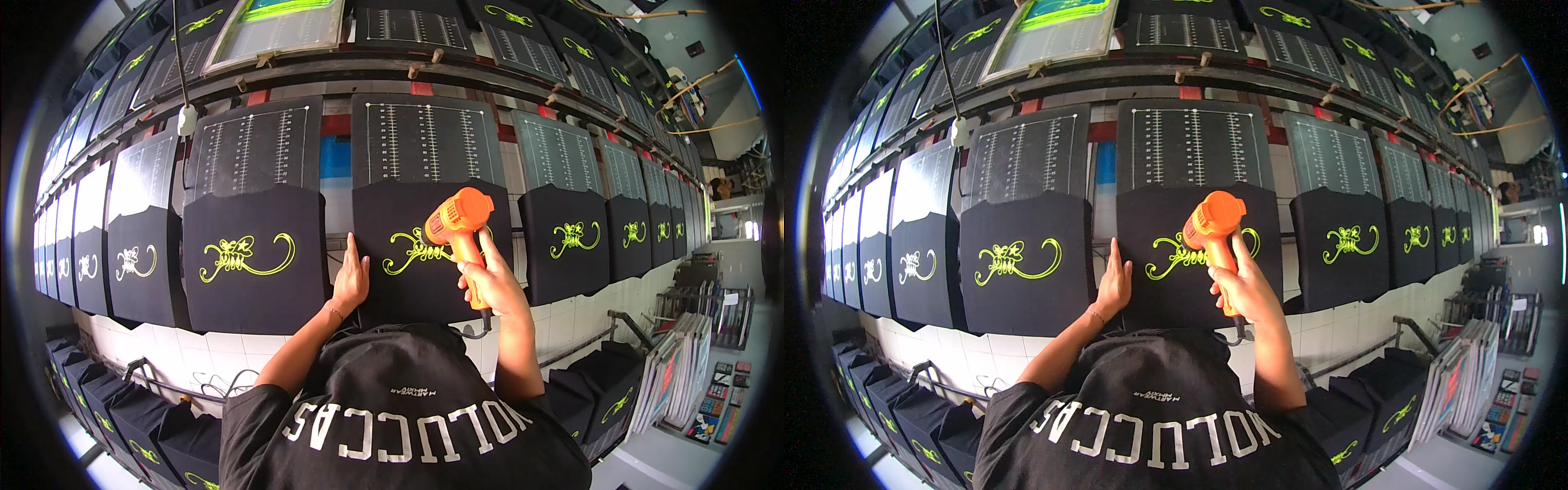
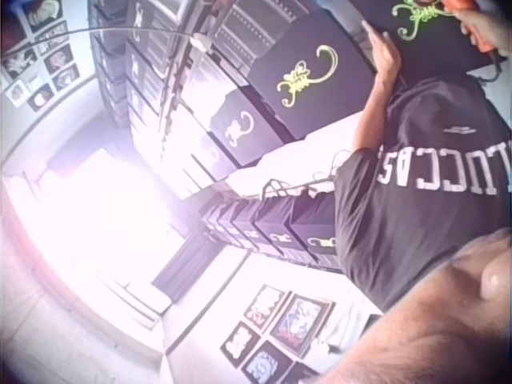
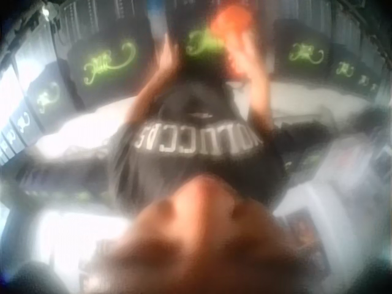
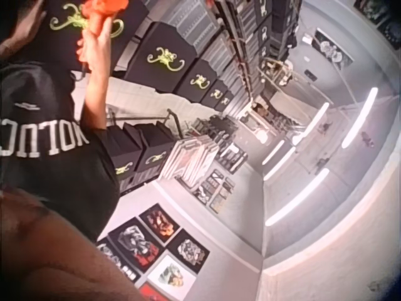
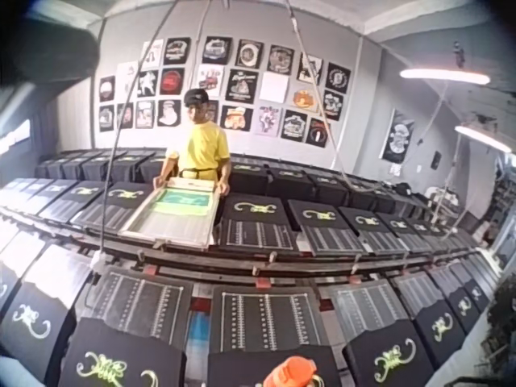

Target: The person uses a heat gun to dry the ink on a series of black shirts mounted on printing boards, moving between different stations on a large multi-tiered rack.

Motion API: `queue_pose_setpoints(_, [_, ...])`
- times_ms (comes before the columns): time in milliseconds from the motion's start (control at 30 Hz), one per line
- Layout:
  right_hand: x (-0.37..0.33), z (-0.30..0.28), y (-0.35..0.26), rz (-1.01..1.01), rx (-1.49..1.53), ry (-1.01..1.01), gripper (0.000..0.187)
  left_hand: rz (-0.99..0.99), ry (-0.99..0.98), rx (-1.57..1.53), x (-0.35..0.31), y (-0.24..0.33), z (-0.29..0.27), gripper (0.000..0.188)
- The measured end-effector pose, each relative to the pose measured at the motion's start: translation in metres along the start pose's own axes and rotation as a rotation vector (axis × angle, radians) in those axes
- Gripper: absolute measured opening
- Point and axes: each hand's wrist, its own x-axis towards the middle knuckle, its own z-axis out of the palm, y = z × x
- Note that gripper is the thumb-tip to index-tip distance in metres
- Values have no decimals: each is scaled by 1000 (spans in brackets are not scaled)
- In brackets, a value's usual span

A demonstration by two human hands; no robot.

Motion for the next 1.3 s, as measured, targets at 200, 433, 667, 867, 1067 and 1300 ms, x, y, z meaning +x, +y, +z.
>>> queue_pose_setpoints(200, [7, 16, -4, -47, -52, -38, 88, -88, -59, -92, 14, -2, -5, 63])
queue_pose_setpoints(433, [7, 23, -9, -58, -70, -77, 87, -279, -71, -169, 34, -15, 4, 49])
queue_pose_setpoints(667, [-7, -6, 2, -23, -96, 157, 88, -263, 1, -209, 7, -9, 6, 42])
queue_pose_setpoints(867, [-13, -3, 0, 13, -49, 43, 86, -267, -100, -188, -26, -12, 3, 41])
queue_pose_setpoints(1067, [-27, -7, 9, 12, -84, 63, 87, -263, -242, -184, -47, -11, -4, 41])
queue_pose_setpoints(1300, [-42, -9, 10, 58, -98, 96, 87, -326, -274, -179, 24, -28, -6, 60])
